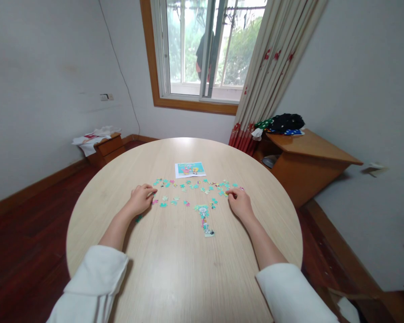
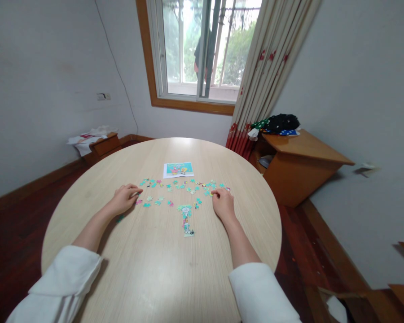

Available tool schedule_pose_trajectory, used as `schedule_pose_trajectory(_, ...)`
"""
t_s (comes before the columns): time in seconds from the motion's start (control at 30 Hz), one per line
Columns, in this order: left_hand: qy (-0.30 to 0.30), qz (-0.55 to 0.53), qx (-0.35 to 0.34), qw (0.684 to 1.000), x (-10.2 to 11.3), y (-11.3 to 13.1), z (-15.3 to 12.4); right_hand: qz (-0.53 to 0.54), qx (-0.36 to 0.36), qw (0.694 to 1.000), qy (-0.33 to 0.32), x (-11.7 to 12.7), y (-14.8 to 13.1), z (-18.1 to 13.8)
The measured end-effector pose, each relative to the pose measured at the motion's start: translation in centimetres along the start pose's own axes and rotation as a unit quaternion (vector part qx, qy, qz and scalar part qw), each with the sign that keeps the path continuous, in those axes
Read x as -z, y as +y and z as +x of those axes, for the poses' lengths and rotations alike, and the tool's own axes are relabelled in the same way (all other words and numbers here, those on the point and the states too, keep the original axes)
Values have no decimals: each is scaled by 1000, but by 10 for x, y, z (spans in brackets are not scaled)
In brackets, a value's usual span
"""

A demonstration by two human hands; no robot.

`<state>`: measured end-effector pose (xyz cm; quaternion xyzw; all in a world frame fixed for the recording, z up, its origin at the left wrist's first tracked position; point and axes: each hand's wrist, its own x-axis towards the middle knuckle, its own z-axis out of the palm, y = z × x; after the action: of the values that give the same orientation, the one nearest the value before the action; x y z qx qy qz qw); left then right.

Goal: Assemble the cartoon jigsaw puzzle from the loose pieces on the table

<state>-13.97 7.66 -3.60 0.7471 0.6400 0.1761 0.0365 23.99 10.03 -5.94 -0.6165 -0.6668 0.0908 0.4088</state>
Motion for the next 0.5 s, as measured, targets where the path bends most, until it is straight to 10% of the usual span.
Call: schedule_pose_trajectory(0.5, 21, -166, 58, 984, 13, 14, -2, 5, 2, 1000, 3, 0, -1, 0)
